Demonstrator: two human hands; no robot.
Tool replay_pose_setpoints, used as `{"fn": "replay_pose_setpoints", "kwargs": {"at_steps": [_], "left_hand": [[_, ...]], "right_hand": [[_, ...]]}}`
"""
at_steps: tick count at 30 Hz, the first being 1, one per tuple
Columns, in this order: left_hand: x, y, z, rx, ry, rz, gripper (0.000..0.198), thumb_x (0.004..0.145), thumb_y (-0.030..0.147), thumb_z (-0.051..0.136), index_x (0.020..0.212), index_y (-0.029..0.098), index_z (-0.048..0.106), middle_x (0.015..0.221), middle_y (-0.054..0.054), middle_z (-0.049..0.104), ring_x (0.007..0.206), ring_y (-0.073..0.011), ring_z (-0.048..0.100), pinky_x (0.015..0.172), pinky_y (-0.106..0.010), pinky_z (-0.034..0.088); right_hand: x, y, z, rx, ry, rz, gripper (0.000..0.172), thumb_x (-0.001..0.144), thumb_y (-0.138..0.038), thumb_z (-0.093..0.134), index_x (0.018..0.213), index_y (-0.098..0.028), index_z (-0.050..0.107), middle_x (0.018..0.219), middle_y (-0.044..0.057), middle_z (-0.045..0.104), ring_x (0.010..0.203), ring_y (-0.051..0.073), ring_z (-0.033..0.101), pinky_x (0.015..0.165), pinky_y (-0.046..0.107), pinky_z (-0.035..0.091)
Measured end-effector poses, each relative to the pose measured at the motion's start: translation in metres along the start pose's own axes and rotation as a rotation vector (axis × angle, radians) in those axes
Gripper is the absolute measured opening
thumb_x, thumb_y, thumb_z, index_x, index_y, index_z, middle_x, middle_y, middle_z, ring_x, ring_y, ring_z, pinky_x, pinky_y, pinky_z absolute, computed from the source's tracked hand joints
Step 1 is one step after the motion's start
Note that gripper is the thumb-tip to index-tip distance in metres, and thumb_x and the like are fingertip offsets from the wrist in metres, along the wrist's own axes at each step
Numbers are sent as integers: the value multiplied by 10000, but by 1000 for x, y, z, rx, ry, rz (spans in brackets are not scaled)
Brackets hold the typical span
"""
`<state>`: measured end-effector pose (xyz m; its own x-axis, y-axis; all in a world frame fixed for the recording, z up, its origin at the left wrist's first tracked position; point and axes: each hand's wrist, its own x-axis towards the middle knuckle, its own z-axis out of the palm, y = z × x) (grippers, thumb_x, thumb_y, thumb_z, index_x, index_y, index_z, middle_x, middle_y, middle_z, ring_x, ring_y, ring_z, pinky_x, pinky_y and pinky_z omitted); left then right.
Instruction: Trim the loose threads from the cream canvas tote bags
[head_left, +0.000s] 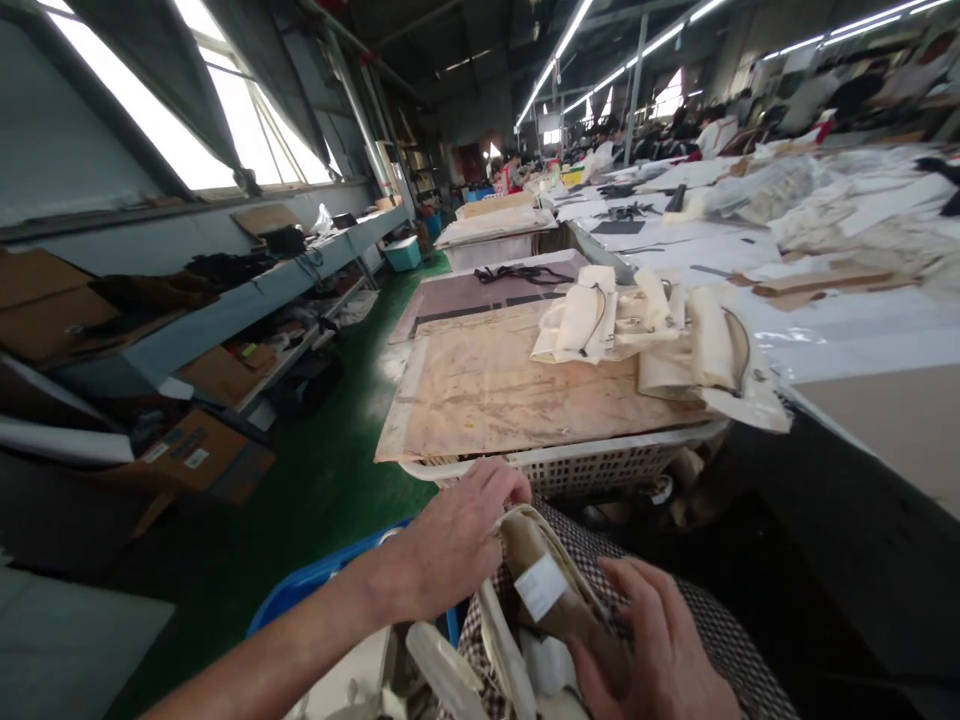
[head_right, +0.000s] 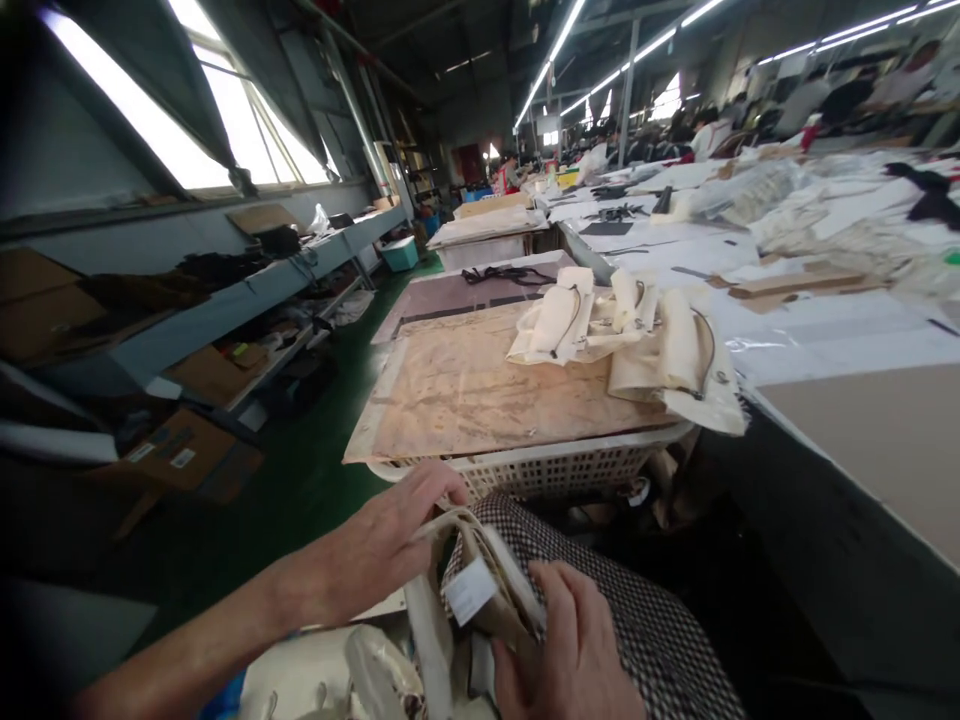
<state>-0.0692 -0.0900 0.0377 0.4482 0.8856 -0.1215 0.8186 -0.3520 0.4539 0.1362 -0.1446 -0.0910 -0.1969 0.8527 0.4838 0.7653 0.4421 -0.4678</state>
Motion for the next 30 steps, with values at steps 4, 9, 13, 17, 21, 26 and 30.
{"fn": "replay_pose_setpoints", "kwargs": {"at_steps": [4, 9, 13, 17, 21, 26, 30], "left_hand": [[9, -8, -8, -152, -118, 176, 491, 698, -55, 350, 1085, 231, 446, 1109, -31, 546, 1042, -161, 521, 944, -306, 441], [23, -11, -16, -6, -182, 270, 316, 764, -4, 466, 980, 219, 524, 1054, -20, 573, 995, -183, 542, 886, -300, 453], [33, -10, -19, 61, -209, 315, 124, 866, 92, 548, 904, 201, 591, 1050, -22, 595, 962, -172, 560, 845, -271, 457], [44, -7, -18, 84, -205, 301, 60, 868, 237, 652, 882, 187, 622, 1009, -22, 604, 925, -173, 570, 837, -281, 457], [52, -3, -21, 77, -219, 320, 272, 855, 434, 676, 801, 172, 629, 944, -19, 615, 894, -178, 572, 803, -284, 447], [56, -4, -32, -67, -327, 303, 426, 1041, 237, 265, 898, 190, 663, 1029, -20, 641, 921, -150, 582, 891, -285, 440], [55, -12, -26, -82, -287, 305, 315, 1013, 325, 424, 890, 177, 674, 1049, -22, 646, 951, -157, 600, 895, -273, 448]], "right_hand": [[-3, 3, 13, 208, -87, 156, 434, 840, -343, 464, 1268, -271, 455, 949, 28, 757, 646, 195, 746, 450, 245, 584], [-1, 0, 21, 257, -45, 136, 310, 859, -322, 438, 1150, -291, 540, 846, -9, 774, 638, 181, 752, 483, 218, 580], [6, 1, 21, 265, -2, 81, 270, 877, -258, 417, 1102, -282, 563, 794, -12, 760, 623, 161, 742, 510, 198, 573], [12, 9, 17, 255, -102, 6, 288, 894, -194, 450, 1160, -247, 544, 834, 17, 761, 670, 150, 747, 571, 183, 580], [18, 10, 12, 268, -143, -14, 312, 902, -174, 476, 1206, -201, 540, 886, 48, 763, 750, 154, 750, 674, 198, 595], [24, 4, 8, 289, -125, 15, 302, 892, -162, 467, 1172, -200, 571, 893, 39, 762, 751, 154, 746, 686, 205, 599], [22, 6, 11, 261, -143, -13, 323, 899, -159, 479, 1217, -194, 524, 959, 51, 761, 801, 153, 747, 708, 211, 599]]}}
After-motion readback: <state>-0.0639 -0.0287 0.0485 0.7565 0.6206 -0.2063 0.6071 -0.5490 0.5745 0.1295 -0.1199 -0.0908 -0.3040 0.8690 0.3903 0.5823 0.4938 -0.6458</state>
